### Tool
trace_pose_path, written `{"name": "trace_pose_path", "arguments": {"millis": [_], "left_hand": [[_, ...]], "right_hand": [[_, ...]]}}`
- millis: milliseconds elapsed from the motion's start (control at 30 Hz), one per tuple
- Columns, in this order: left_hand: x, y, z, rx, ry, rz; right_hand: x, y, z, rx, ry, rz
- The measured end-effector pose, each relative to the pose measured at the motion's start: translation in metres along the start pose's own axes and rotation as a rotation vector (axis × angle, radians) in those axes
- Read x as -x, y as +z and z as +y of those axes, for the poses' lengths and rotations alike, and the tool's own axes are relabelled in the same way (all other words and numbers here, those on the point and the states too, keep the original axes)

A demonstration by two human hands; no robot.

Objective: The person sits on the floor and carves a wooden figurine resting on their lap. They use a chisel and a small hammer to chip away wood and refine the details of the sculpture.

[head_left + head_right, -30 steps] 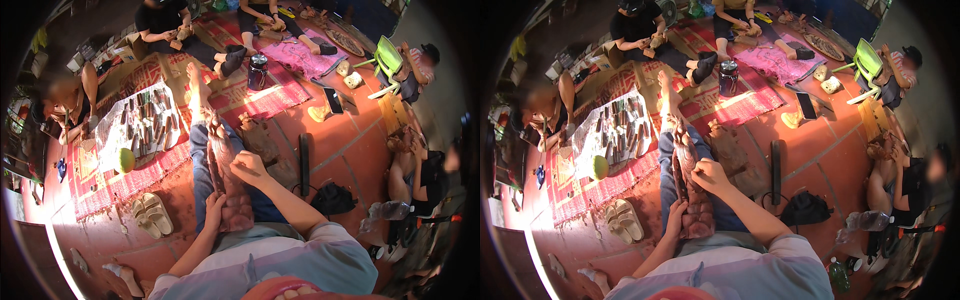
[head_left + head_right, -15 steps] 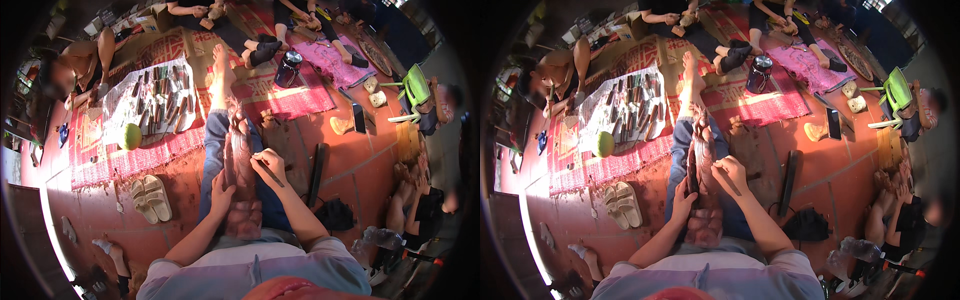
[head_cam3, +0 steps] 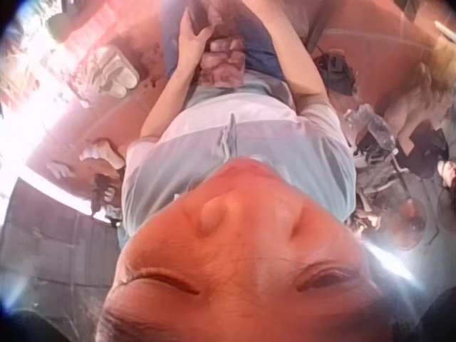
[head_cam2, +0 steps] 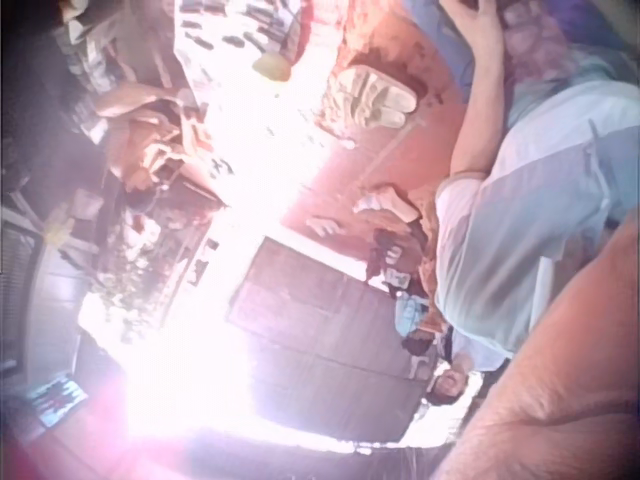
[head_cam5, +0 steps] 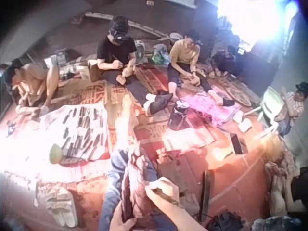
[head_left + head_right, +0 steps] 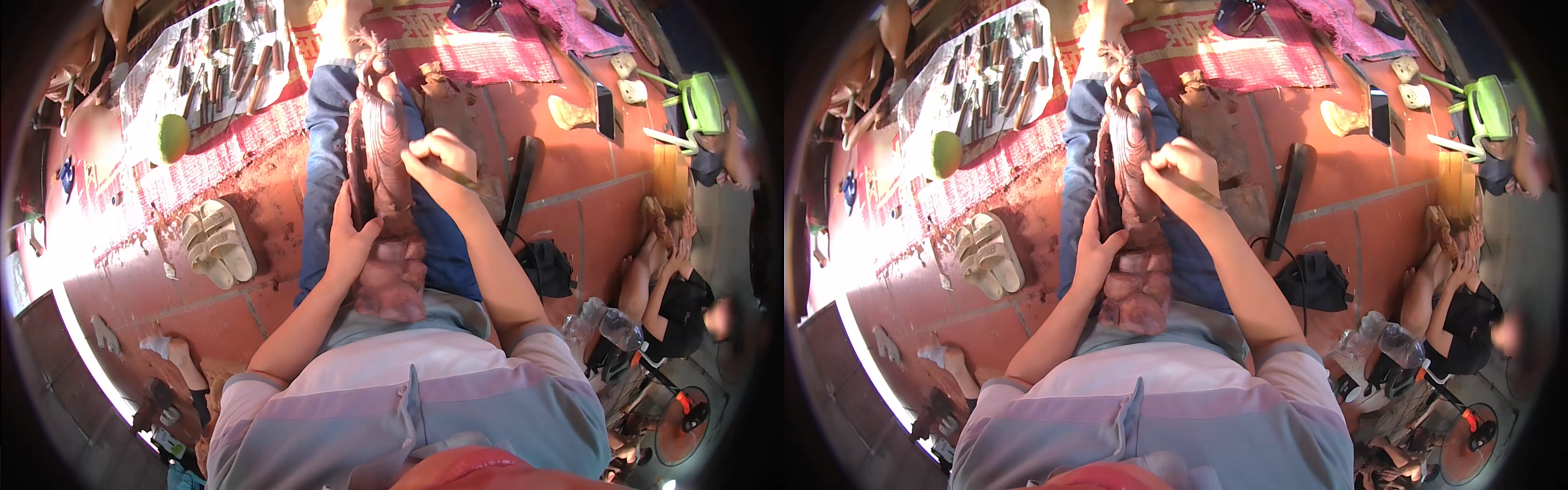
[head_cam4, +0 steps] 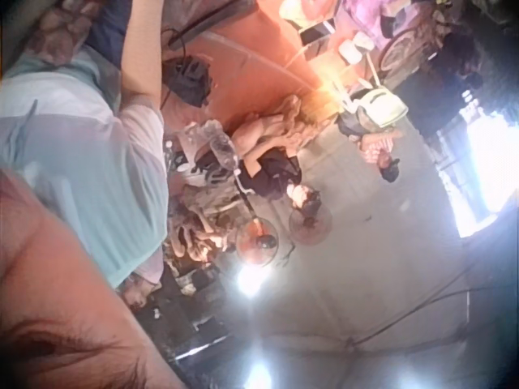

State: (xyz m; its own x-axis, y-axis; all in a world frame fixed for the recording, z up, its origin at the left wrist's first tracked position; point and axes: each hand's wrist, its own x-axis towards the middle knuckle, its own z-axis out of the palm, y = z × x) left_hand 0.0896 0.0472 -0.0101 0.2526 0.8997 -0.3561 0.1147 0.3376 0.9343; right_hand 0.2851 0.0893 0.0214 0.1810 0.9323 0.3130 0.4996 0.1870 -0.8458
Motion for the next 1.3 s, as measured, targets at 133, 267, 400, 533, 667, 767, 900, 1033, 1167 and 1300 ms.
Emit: {"name": "trace_pose_path", "arguments": {"millis": [133,267,400,533,667,767,900,1033,1167,1300], "left_hand": [[-0.003,0.000,-0.006,0.024,0.065,-0.020],[0.000,0.001,-0.004,0.011,0.059,0.001],[0.000,0.000,-0.011,0.042,0.072,-0.002],[0.000,-0.001,-0.018,0.062,0.063,0.016],[0.003,-0.001,-0.007,-0.001,0.010,0.021],[0.002,0.001,-0.008,0.029,0.037,0.017],[0.001,-0.002,-0.017,-0.012,0.007,0.040],[0.001,-0.002,-0.004,0.085,-0.041,0.006],[0.000,-0.001,-0.010,0.024,0.012,0.011],[-0.001,-0.010,-0.010,0.007,-0.019,0.000]], "right_hand": [[0.002,0.009,0.017,-0.002,-0.113,0.130],[0.009,0.000,0.004,-0.032,-0.048,0.045],[-0.005,0.005,0.012,0.030,-0.063,0.157],[0.021,0.006,0.007,-0.012,-0.090,0.069],[0.000,0.005,0.004,0.004,-0.035,0.120],[0.008,0.013,0.017,-0.019,-0.064,0.176],[0.017,0.000,0.005,-0.072,0.045,-0.026],[-0.007,0.006,0.015,0.067,-0.103,0.229],[0.035,0.012,0.026,-0.030,-0.090,0.215],[0.003,0.005,0.010,-0.092,-0.075,0.211]]}}
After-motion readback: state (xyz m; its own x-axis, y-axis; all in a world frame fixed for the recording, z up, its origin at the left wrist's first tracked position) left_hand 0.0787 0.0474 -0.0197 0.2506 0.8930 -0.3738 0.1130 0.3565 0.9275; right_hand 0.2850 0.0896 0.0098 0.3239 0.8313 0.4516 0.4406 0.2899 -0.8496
